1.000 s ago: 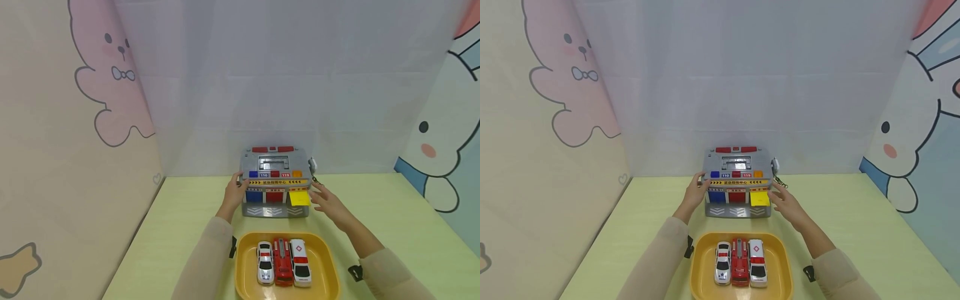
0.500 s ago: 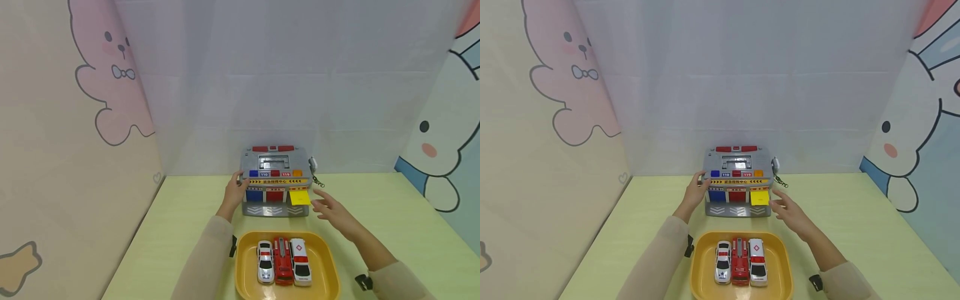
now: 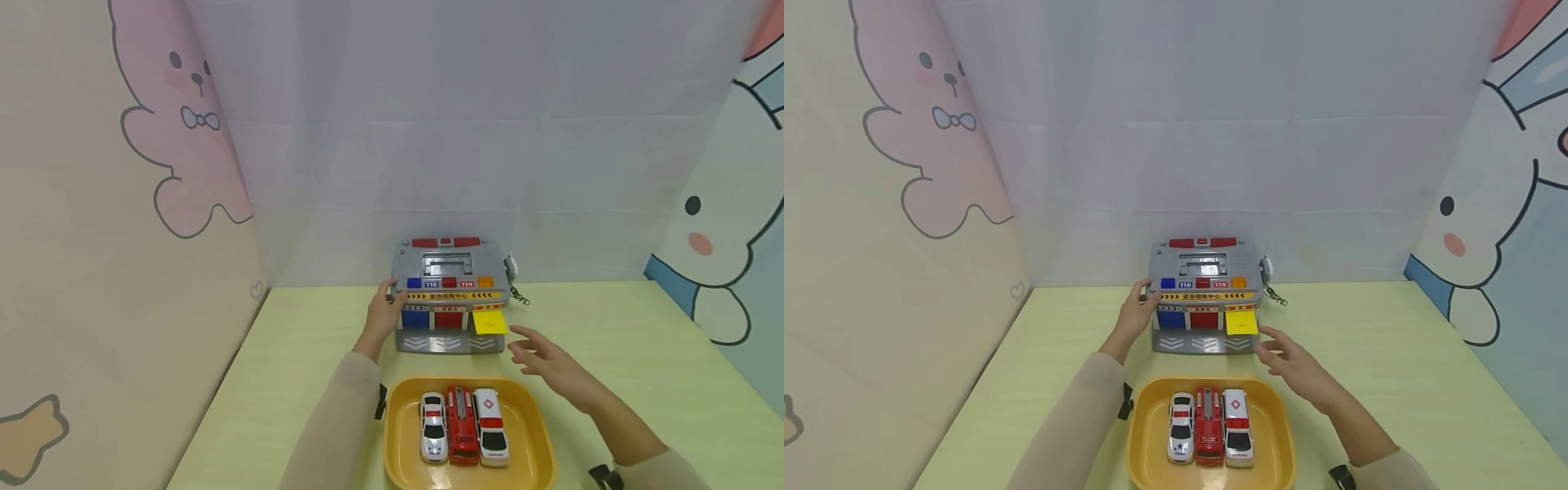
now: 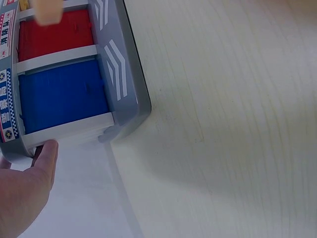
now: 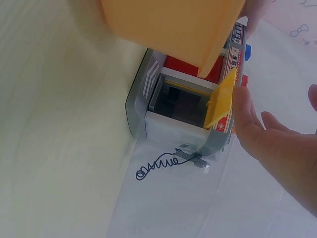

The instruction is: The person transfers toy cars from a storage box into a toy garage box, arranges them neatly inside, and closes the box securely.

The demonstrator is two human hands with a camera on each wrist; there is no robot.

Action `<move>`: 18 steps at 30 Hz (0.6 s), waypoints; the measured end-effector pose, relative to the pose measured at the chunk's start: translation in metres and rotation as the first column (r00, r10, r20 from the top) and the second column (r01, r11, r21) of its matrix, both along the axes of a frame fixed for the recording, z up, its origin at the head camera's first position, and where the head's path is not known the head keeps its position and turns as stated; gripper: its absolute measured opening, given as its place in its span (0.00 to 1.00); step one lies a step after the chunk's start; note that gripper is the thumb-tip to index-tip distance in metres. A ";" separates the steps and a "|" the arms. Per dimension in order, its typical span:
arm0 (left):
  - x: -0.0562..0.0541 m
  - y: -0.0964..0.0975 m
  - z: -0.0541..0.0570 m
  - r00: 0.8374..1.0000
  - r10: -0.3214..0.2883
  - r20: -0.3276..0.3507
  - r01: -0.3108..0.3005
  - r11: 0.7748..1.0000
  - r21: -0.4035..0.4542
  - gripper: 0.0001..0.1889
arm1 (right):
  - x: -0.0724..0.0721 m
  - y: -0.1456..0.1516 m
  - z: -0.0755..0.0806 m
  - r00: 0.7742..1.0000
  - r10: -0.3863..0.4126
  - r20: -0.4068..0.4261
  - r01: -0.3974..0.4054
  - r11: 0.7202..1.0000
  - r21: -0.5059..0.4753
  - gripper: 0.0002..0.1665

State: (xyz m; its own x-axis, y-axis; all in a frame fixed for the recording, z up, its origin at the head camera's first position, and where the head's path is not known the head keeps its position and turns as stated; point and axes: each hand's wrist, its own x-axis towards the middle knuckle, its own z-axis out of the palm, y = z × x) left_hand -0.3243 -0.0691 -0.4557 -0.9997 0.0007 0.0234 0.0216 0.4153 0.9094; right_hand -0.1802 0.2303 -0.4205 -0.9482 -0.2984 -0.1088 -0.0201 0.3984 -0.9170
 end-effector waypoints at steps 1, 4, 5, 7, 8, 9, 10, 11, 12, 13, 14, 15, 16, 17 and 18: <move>0.000 0.000 0.000 1.000 0.002 0.002 -0.002 1.000 0.000 0.25 | 0.001 0.000 0.000 1.000 0.003 0.002 -0.003 1.000 -0.002 0.35; 0.000 0.000 0.000 1.000 0.003 0.003 -0.003 1.000 0.004 0.25 | 0.004 -0.001 -0.001 1.000 0.003 0.019 -0.004 1.000 0.011 0.35; 0.000 0.001 -0.001 1.000 0.003 0.003 -0.003 1.000 0.005 0.25 | 0.005 -0.001 -0.002 1.000 0.006 0.029 -0.006 1.000 0.016 0.36; 0.001 0.001 -0.001 1.000 0.004 0.007 -0.004 1.000 0.006 0.25 | 0.008 -0.001 -0.004 0.999 0.009 0.053 -0.010 1.000 0.026 0.36; 0.001 0.001 -0.001 1.000 0.003 0.007 -0.003 1.000 0.008 0.25 | 0.009 -0.002 -0.004 0.998 0.011 0.066 -0.013 0.999 0.035 0.36; 0.001 0.001 -0.001 1.000 0.003 0.009 -0.004 1.000 0.008 0.25 | 0.010 -0.002 -0.005 0.997 0.014 0.077 -0.017 0.999 0.041 0.36; 0.001 0.001 -0.001 1.000 0.004 0.009 -0.004 1.000 0.007 0.25 | 0.012 -0.003 -0.005 0.996 0.018 0.087 -0.022 0.999 0.044 0.37; 0.001 0.001 -0.001 1.000 0.005 0.009 -0.005 1.000 0.006 0.25 | 0.013 -0.003 -0.006 0.995 0.022 0.097 -0.027 0.998 0.051 0.37; 0.001 0.001 -0.001 1.000 0.006 0.009 -0.006 1.000 0.006 0.25 | 0.014 -0.004 -0.006 0.995 0.032 0.099 -0.037 0.998 0.051 0.37; 0.001 0.001 -0.001 1.000 0.007 0.006 -0.007 1.000 0.007 0.25 | 0.015 -0.004 -0.006 0.994 0.041 0.101 -0.047 0.997 0.056 0.36; 0.001 0.001 -0.001 1.000 0.009 0.004 -0.009 1.000 0.007 0.25 | 0.017 -0.004 -0.007 0.993 0.053 0.102 -0.059 0.996 0.061 0.36; 0.001 0.001 -0.001 1.000 0.010 0.004 -0.010 1.000 0.006 0.25 | 0.018 -0.005 -0.007 0.993 0.062 0.102 -0.069 0.995 0.066 0.35; 0.001 0.001 -0.001 1.000 0.010 0.001 -0.010 1.000 0.006 0.25 | 0.019 -0.005 -0.007 0.992 0.072 0.102 -0.079 0.994 0.071 0.35; 0.001 0.001 -0.001 1.000 0.010 0.000 -0.010 1.000 0.007 0.25 | 0.020 -0.005 -0.008 0.992 0.080 0.100 -0.088 0.993 0.077 0.34; 0.001 0.001 0.000 1.000 0.011 0.001 -0.011 1.000 0.007 0.25 | 0.021 -0.005 -0.008 0.991 0.088 0.098 -0.097 0.992 0.085 0.34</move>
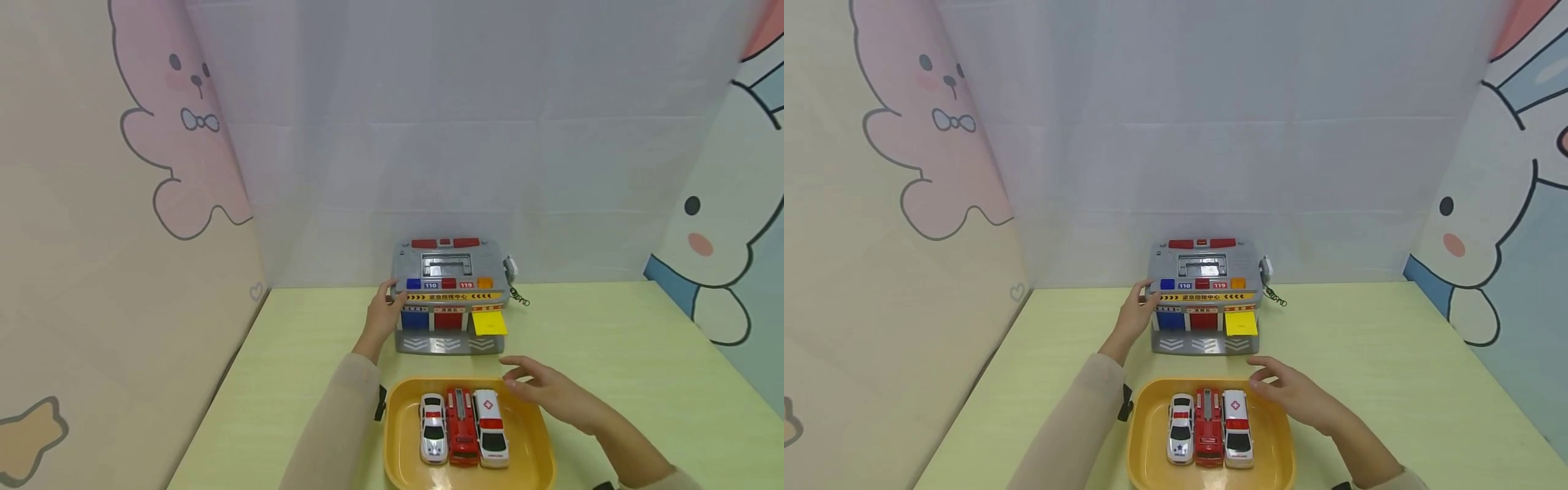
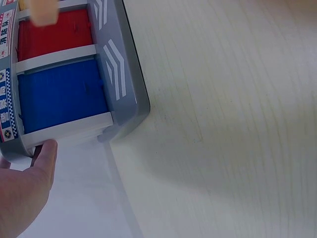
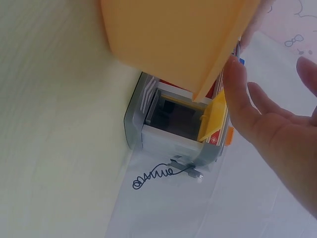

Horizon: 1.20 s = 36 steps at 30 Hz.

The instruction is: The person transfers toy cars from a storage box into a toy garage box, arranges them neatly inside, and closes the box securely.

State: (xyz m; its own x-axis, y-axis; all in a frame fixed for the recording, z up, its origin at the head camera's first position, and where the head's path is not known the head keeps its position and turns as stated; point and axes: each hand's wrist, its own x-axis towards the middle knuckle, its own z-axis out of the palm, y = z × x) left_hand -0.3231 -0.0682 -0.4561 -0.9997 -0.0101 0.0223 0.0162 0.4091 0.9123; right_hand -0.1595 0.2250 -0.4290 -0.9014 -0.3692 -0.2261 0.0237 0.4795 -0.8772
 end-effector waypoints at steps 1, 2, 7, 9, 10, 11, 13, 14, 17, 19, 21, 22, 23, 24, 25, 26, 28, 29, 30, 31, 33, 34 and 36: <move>0.000 0.000 0.000 1.000 0.000 0.002 0.000 1.000 0.000 0.25 | 0.001 0.000 -0.001 1.000 0.004 0.001 -0.004 1.000 0.010 0.34; 0.000 0.000 0.000 1.000 -0.001 0.003 0.001 1.000 -0.001 0.25 | 0.001 -0.001 -0.002 1.000 0.010 0.001 -0.010 1.000 0.017 0.34; 0.000 -0.001 -0.001 1.000 -0.003 0.002 0.003 1.000 -0.004 0.25 | 0.004 -0.005 -0.005 1.000 0.018 0.014 -0.019 0.999 0.035 0.34; -0.001 -0.001 -0.001 1.000 -0.002 -0.001 0.002 1.000 -0.004 0.25 | 0.005 -0.006 -0.006 0.999 0.019 0.027 -0.020 0.999 0.041 0.33; -0.001 -0.001 -0.001 1.000 -0.001 -0.003 0.001 1.000 -0.004 0.25 | 0.006 -0.007 -0.007 0.999 0.021 0.030 -0.022 0.999 0.047 0.32; -0.001 -0.001 -0.001 1.000 0.001 -0.003 -0.001 1.000 -0.005 0.25 | 0.006 -0.008 -0.007 0.999 0.024 0.031 -0.026 0.998 0.050 0.32; 0.000 0.000 -0.001 1.000 0.004 -0.003 -0.004 1.000 -0.004 0.25 | 0.007 -0.010 -0.008 0.999 0.032 0.032 -0.034 0.998 0.055 0.31; 0.000 0.000 -0.001 1.000 0.005 -0.003 -0.005 1.000 -0.003 0.25 | 0.008 -0.010 -0.009 0.999 0.037 0.030 -0.039 0.998 0.058 0.31; 0.000 0.000 -0.001 1.000 0.007 -0.001 -0.007 1.000 -0.002 0.25 | 0.008 -0.013 -0.011 0.999 0.034 0.032 -0.036 0.997 0.075 0.31; 0.001 0.000 0.000 1.000 0.008 0.000 -0.008 1.000 0.001 0.25 | 0.008 -0.015 -0.012 0.999 0.022 0.042 -0.026 0.995 0.093 0.32; 0.001 0.000 0.000 1.000 0.009 0.000 -0.009 1.000 0.003 0.25 | 0.008 -0.016 -0.013 0.998 0.007 0.056 -0.013 0.994 0.110 0.33; 0.001 0.000 -0.001 1.000 0.009 -0.002 -0.009 1.000 0.003 0.25 | 0.008 -0.017 -0.014 0.998 0.003 0.057 -0.009 0.993 0.120 0.33; 0.001 0.000 -0.001 1.000 0.008 -0.003 -0.008 1.000 0.005 0.25 | 0.008 -0.018 -0.014 0.998 -0.001 0.060 -0.006 0.992 0.126 0.33; 0.001 0.000 -0.001 1.000 0.008 -0.004 -0.008 1.000 0.005 0.25 | 0.008 -0.018 -0.015 0.998 -0.003 0.062 -0.006 0.991 0.131 0.34; 0.001 0.000 -0.001 1.000 0.008 -0.004 -0.008 1.000 0.004 0.25 | 0.008 -0.019 -0.015 0.998 -0.003 0.061 -0.005 0.991 0.136 0.34; 0.001 0.000 -0.001 1.000 0.008 -0.004 -0.008 1.000 0.002 0.25 | 0.008 -0.019 -0.016 0.998 -0.006 0.061 -0.002 0.990 0.142 0.34; 0.001 0.000 -0.001 1.000 0.007 -0.004 -0.007 1.000 0.001 0.25 | 0.008 -0.020 -0.017 0.998 -0.016 0.063 0.007 0.988 0.151 0.35; 0.001 0.000 -0.001 1.000 0.006 -0.004 -0.006 1.000 0.001 0.25 | 0.008 -0.021 -0.017 0.997 -0.025 0.066 0.015 0.987 0.158 0.36; 0.001 0.000 -0.001 1.000 0.006 -0.004 -0.006 1.000 0.001 0.25 | 0.007 -0.022 -0.018 0.997 -0.034 0.067 0.023 0.986 0.165 0.37; 0.001 0.000 -0.001 1.000 0.006 -0.004 -0.006 1.000 0.002 0.25 | 0.007 -0.022 -0.018 0.997 -0.042 0.066 0.030 0.984 0.173 0.37; 0.002 0.000 -0.001 1.000 0.004 -0.007 -0.004 1.000 0.003 0.25 | 0.007 -0.024 -0.019 0.996 -0.052 0.067 0.039 0.982 0.183 0.39; 0.001 0.000 -0.001 1.000 0.004 -0.009 -0.004 1.000 0.004 0.25 | 0.006 -0.025 -0.020 0.996 -0.057 0.063 0.044 0.980 0.193 0.40; 0.001 0.000 -0.001 1.000 0.004 -0.013 -0.004 1.000 0.002 0.25 | 0.006 -0.027 -0.020 0.997 -0.056 0.052 0.044 0.977 0.206 0.41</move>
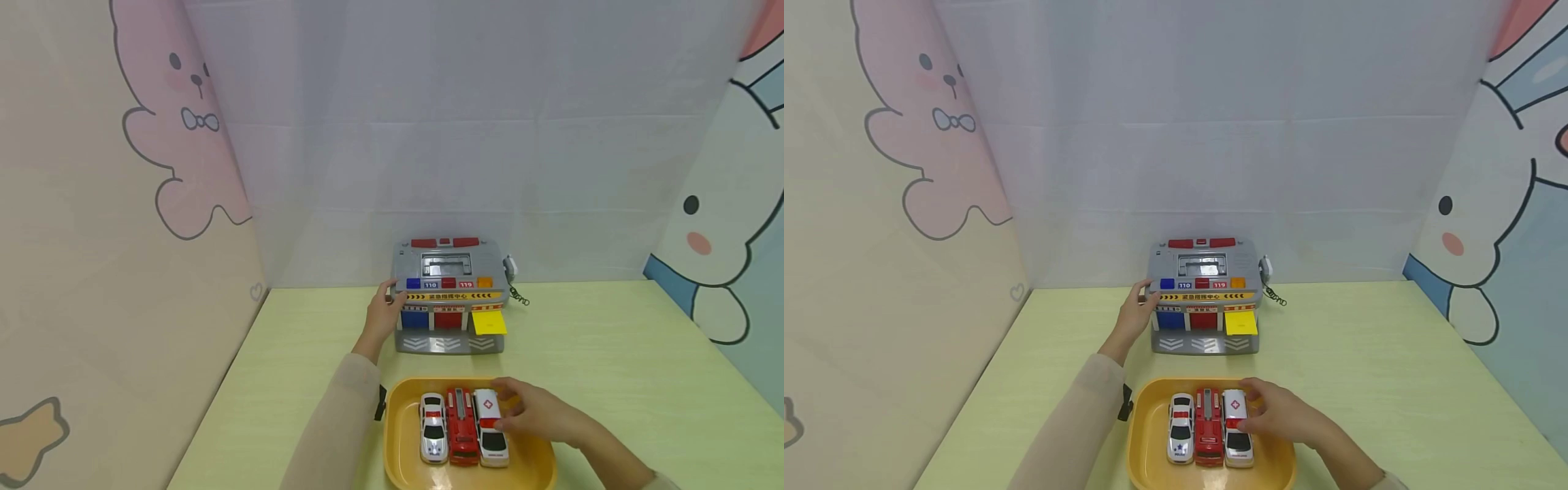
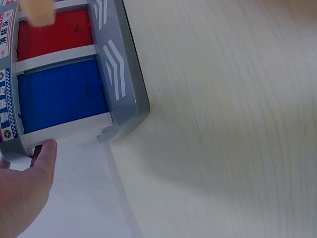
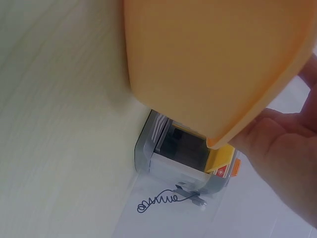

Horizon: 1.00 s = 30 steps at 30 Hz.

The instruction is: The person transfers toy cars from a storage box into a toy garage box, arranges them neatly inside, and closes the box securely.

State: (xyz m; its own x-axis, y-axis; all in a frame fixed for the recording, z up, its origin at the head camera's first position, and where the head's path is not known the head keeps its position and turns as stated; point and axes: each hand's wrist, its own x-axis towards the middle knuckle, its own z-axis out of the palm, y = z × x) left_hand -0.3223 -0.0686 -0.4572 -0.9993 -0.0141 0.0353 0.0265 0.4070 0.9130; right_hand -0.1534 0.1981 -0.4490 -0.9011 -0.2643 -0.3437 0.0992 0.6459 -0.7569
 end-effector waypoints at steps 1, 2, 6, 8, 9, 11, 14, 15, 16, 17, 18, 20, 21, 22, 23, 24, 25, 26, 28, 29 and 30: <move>0.000 0.000 0.000 1.000 0.000 0.000 0.000 1.000 -0.001 0.25 | 0.000 -0.001 0.000 1.000 -0.002 -0.004 0.002 1.000 0.011 0.41; -0.001 0.000 0.000 1.000 0.000 -0.001 0.000 1.000 -0.002 0.25 | -0.001 -0.002 0.000 1.000 -0.003 -0.007 0.004 1.000 0.021 0.41; -0.001 0.000 0.000 1.000 0.001 0.007 -0.001 1.000 -0.001 0.25 | -0.003 -0.006 -0.001 1.000 -0.012 -0.013 0.013 0.997 0.070 0.41; -0.001 0.000 0.000 1.000 0.001 0.011 -0.001 1.000 0.002 0.25 | -0.005 -0.008 -0.002 1.000 -0.015 -0.014 0.016 0.996 0.090 0.42; -0.001 0.000 0.001 1.000 0.001 0.011 -0.001 1.000 0.002 0.25 | -0.005 -0.008 -0.002 1.000 -0.015 -0.013 0.016 0.995 0.098 0.42; -0.001 0.000 0.001 1.000 0.001 0.013 -0.001 1.000 0.005 0.25 | -0.007 -0.010 -0.004 1.000 -0.012 -0.012 0.013 0.994 0.106 0.43; -0.002 0.000 0.001 1.000 0.002 0.012 -0.002 1.000 0.006 0.25 | -0.008 -0.012 -0.006 1.000 -0.007 -0.013 0.008 0.994 0.112 0.43; -0.002 0.000 0.001 1.000 0.002 0.011 -0.002 1.000 0.005 0.25 | -0.008 -0.013 -0.006 1.000 -0.004 -0.017 0.006 0.993 0.118 0.43; -0.002 0.000 0.001 1.000 0.003 0.012 -0.003 1.000 0.006 0.25 | -0.008 -0.014 -0.007 1.000 -0.001 -0.022 0.003 0.992 0.123 0.44; -0.002 0.000 0.001 1.000 0.002 0.012 -0.002 1.000 0.005 0.25 | -0.008 -0.014 -0.008 1.000 0.005 -0.030 -0.001 0.991 0.135 0.44; -0.002 0.000 0.000 1.000 0.002 0.013 -0.002 1.000 0.005 0.25 | -0.008 -0.015 -0.008 0.999 0.011 -0.037 -0.005 0.990 0.143 0.44; -0.002 0.000 0.000 1.000 0.003 0.016 -0.003 1.000 0.006 0.25 | -0.008 -0.016 -0.009 0.999 0.021 -0.048 -0.013 0.988 0.154 0.45; -0.002 0.001 0.000 1.000 0.004 0.019 -0.004 1.000 0.006 0.25 | -0.008 -0.016 -0.010 0.999 0.024 -0.048 -0.016 0.987 0.157 0.45; -0.002 0.001 0.000 1.000 0.004 0.021 -0.004 1.000 0.006 0.25 | -0.008 -0.016 -0.010 0.998 0.026 -0.049 -0.018 0.988 0.156 0.45; -0.002 0.001 0.000 1.000 0.005 0.023 -0.005 1.000 0.008 0.25 | -0.008 -0.016 -0.010 0.998 0.028 -0.047 -0.021 0.988 0.152 0.44; -0.002 0.001 0.000 1.000 0.005 0.025 -0.006 1.000 0.010 0.25 | -0.008 -0.017 -0.010 0.999 0.028 -0.043 -0.022 0.989 0.147 0.44; -0.002 0.001 0.000 1.000 0.005 0.025 -0.005 1.000 0.012 0.25 | -0.008 -0.017 -0.011 0.999 0.028 -0.041 -0.022 0.989 0.145 0.44; -0.001 0.001 0.000 1.000 0.005 0.026 -0.005 1.000 0.013 0.25 | -0.008 -0.017 -0.011 0.998 0.034 -0.044 -0.027 0.989 0.146 0.44; -0.001 0.001 0.000 1.000 0.003 0.026 -0.003 1.000 0.015 0.25 | -0.008 -0.018 -0.012 0.997 0.052 -0.057 -0.042 0.985 0.167 0.43; -0.001 0.001 0.000 1.000 0.002 0.026 -0.002 1.000 0.016 0.25 | -0.008 -0.019 -0.012 0.996 0.061 -0.063 -0.049 0.983 0.176 0.43; 0.000 0.001 0.000 1.000 0.001 0.027 -0.002 1.000 0.017 0.25 | -0.008 -0.019 -0.013 0.995 0.068 -0.069 -0.054 0.980 0.189 0.44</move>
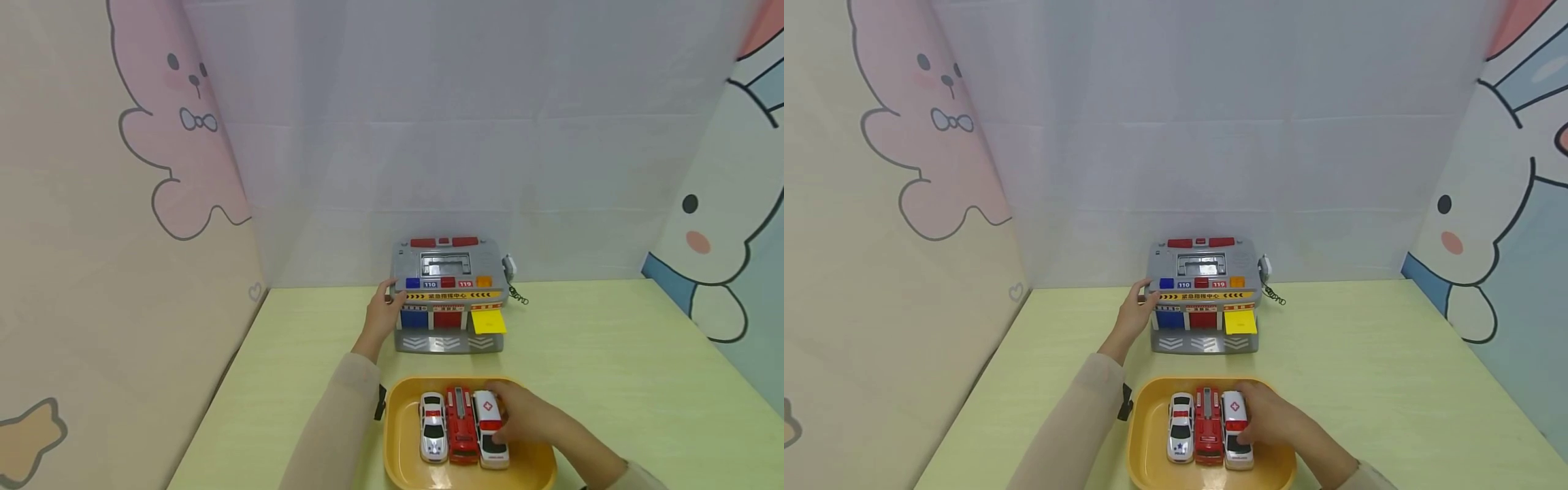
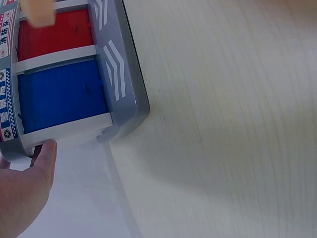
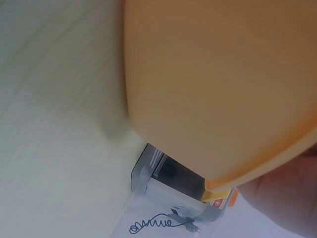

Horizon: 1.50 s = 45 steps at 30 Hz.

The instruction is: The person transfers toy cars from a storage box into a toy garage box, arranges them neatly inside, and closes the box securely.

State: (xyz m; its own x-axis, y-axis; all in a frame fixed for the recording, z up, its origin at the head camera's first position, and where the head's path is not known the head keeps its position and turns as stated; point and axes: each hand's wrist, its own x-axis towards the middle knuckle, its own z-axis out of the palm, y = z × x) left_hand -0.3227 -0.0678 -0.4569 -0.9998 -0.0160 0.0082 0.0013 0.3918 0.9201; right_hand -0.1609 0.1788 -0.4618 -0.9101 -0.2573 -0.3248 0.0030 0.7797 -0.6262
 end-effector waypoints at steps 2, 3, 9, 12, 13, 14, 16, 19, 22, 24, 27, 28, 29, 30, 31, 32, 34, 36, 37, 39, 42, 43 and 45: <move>0.000 0.000 0.000 1.000 0.001 0.002 -0.001 1.000 0.000 0.25 | 0.000 -0.001 0.000 1.000 0.009 -0.011 -0.009 1.000 0.017 0.43; 0.000 0.000 0.000 1.000 0.002 0.002 -0.002 1.000 -0.001 0.25 | 0.000 -0.001 0.000 1.000 0.009 -0.008 -0.008 1.000 0.026 0.43; 0.000 -0.001 0.000 1.000 0.007 -0.005 -0.007 1.000 -0.012 0.25 | 0.002 -0.003 0.004 0.999 0.013 0.036 -0.015 0.998 0.056 0.44; 0.001 -0.001 0.000 1.000 0.003 -0.009 -0.003 1.000 -0.006 0.25 | 0.002 -0.003 0.004 0.999 0.015 0.050 -0.018 0.998 0.055 0.44; 0.001 -0.001 0.000 1.000 0.002 -0.007 -0.002 1.000 -0.005 0.25 | 0.002 -0.003 0.004 0.999 0.015 0.050 -0.017 0.999 0.050 0.44; 0.002 -0.001 0.000 1.000 0.001 -0.008 -0.001 1.000 -0.003 0.25 | 0.002 -0.003 0.004 0.999 0.014 0.051 -0.016 0.999 0.043 0.43; 0.003 -0.001 0.001 1.000 0.000 -0.007 0.000 1.000 0.000 0.25 | 0.002 -0.003 0.003 0.999 0.003 0.053 -0.005 1.000 0.023 0.43; 0.003 -0.002 0.000 1.000 -0.001 -0.004 0.001 1.000 0.001 0.25 | 0.002 -0.002 0.001 0.998 -0.021 0.057 0.021 1.000 -0.001 0.44; 0.004 -0.002 0.000 1.000 0.000 0.000 0.000 1.000 0.001 0.25 | 0.003 -0.003 0.000 0.997 -0.047 0.066 0.048 0.999 -0.013 0.45; 0.004 -0.001 0.001 1.000 0.002 0.000 -0.002 1.000 0.000 0.25 | 0.003 -0.003 0.000 0.996 -0.061 0.072 0.062 0.998 -0.012 0.46; 0.003 -0.001 0.000 1.000 0.005 0.001 -0.005 1.000 -0.002 0.25 | 0.004 -0.003 0.000 0.995 -0.069 0.074 0.071 0.997 -0.017 0.47; 0.003 -0.001 0.000 1.000 0.006 0.001 -0.006 1.000 -0.001 0.25 | 0.004 -0.003 0.000 0.995 -0.071 0.075 0.073 0.997 -0.020 0.47; 0.002 -0.001 0.000 1.000 0.006 0.003 -0.006 1.000 0.001 0.25 | 0.004 -0.003 0.000 0.995 -0.072 0.074 0.074 0.997 -0.022 0.46; 0.002 -0.001 0.000 1.000 0.006 0.003 -0.006 1.000 0.002 0.25 | 0.005 -0.003 0.001 0.994 -0.074 0.074 0.076 0.997 -0.028 0.46; 0.002 -0.001 0.000 1.000 0.006 0.004 -0.006 1.000 0.003 0.25 | 0.005 -0.003 0.000 0.994 -0.075 0.074 0.077 0.997 -0.031 0.46; 0.001 -0.001 -0.001 1.000 0.004 0.002 -0.004 1.000 0.002 0.25 | 0.005 -0.003 0.000 0.994 -0.077 0.075 0.080 0.996 -0.037 0.46; 0.001 -0.001 -0.001 1.000 0.003 0.000 -0.003 1.000 0.003 0.25 | 0.006 -0.003 0.000 0.994 -0.079 0.081 0.084 0.995 -0.051 0.47; 0.001 -0.002 -0.001 1.000 0.001 -0.004 -0.001 1.000 0.002 0.25 | 0.006 -0.002 0.000 0.993 -0.081 0.084 0.087 0.994 -0.067 0.47; 0.001 -0.002 -0.002 1.000 0.000 -0.007 0.000 1.000 0.002 0.25 | 0.006 -0.002 0.000 0.993 -0.081 0.085 0.087 0.993 -0.075 0.47; 0.001 -0.002 -0.002 1.000 -0.001 -0.009 0.001 1.000 0.003 0.25 | 0.007 -0.002 0.000 0.993 -0.081 0.080 0.087 0.993 -0.078 0.47; 0.002 -0.002 -0.001 1.000 -0.001 -0.011 0.001 1.000 0.003 0.25 | 0.008 -0.001 0.001 0.994 -0.079 0.069 0.084 0.994 -0.073 0.48; 0.002 -0.002 0.000 1.000 0.000 -0.011 0.000 1.000 0.002 0.25 | 0.008 -0.001 0.002 0.995 -0.078 0.067 0.083 0.994 -0.073 0.48; 0.002 -0.002 0.000 1.000 0.000 -0.011 0.000 1.000 0.000 0.25 | 0.008 -0.001 0.003 0.995 -0.076 0.066 0.081 0.994 -0.074 0.49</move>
State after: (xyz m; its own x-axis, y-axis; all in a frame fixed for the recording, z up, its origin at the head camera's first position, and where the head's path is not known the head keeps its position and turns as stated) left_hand -0.3206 -0.0694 -0.4566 -0.9997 -0.0158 0.0196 0.0118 0.3917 0.9200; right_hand -0.1525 0.1782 -0.4583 -0.9068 -0.2126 -0.3641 0.1033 0.7251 -0.6808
